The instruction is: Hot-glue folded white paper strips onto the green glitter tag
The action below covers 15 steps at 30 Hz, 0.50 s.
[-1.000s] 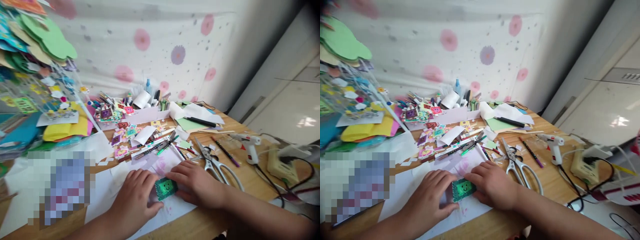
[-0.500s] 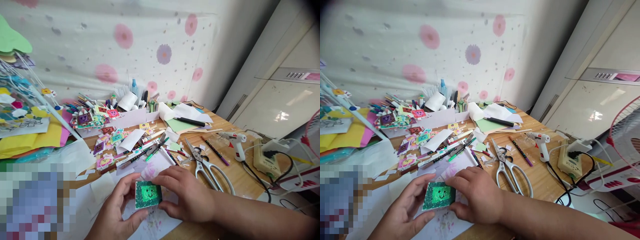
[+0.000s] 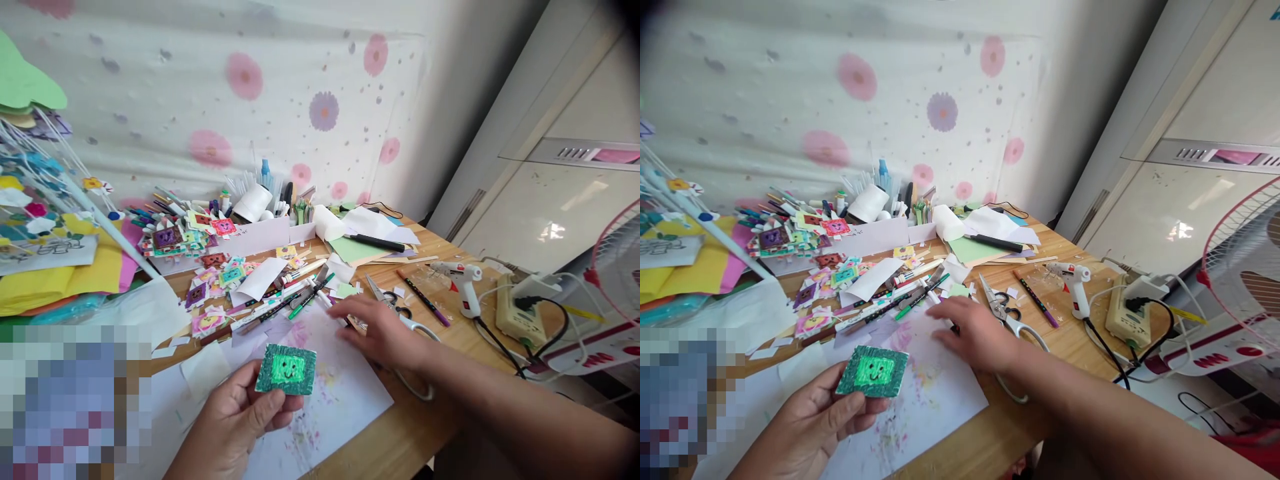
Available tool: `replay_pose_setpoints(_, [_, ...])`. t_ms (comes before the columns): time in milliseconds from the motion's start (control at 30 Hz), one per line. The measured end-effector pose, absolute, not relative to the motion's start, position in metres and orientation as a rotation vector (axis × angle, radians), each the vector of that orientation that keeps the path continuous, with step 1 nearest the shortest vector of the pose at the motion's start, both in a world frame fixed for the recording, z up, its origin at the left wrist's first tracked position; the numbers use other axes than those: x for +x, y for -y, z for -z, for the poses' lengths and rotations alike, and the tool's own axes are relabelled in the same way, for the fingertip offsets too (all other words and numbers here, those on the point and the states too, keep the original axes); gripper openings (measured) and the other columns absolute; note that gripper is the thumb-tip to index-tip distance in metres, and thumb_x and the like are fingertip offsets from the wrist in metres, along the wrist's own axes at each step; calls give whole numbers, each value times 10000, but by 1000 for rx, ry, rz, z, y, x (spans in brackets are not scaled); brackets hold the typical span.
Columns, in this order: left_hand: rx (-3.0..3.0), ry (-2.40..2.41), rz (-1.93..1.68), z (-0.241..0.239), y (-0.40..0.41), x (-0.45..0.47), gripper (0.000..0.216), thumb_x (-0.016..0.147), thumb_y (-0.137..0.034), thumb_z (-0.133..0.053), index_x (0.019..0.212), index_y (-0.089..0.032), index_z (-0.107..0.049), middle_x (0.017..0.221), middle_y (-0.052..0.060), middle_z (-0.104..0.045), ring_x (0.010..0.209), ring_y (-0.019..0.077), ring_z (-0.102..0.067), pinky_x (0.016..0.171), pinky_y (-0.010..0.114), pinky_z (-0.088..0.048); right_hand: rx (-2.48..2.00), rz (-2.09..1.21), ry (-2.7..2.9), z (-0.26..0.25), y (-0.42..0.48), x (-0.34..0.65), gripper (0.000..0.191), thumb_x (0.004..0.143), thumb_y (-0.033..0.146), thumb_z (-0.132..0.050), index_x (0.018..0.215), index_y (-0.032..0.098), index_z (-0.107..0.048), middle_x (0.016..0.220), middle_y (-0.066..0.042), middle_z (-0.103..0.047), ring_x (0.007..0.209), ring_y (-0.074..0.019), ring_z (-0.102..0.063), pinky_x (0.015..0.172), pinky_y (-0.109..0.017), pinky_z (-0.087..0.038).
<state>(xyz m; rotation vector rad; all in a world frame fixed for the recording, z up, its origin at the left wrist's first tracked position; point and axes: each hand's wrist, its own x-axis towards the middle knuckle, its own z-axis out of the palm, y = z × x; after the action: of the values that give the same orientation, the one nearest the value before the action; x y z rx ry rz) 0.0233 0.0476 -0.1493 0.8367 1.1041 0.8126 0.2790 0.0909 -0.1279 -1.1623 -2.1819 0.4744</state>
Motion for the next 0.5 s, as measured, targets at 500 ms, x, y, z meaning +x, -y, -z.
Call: replay_pose_setpoints(500, [1675,-1224,-358,139,-54,12,246,828,-315,-488,1003,-193,-611,648,-40,-555,575,140,-524,543,239,-388,-1178,-510,2460,137,-65,255,679,764,522,-681,1293,119,-544,1183,-167,-630,1058,-305,-573,930,-448,-463])
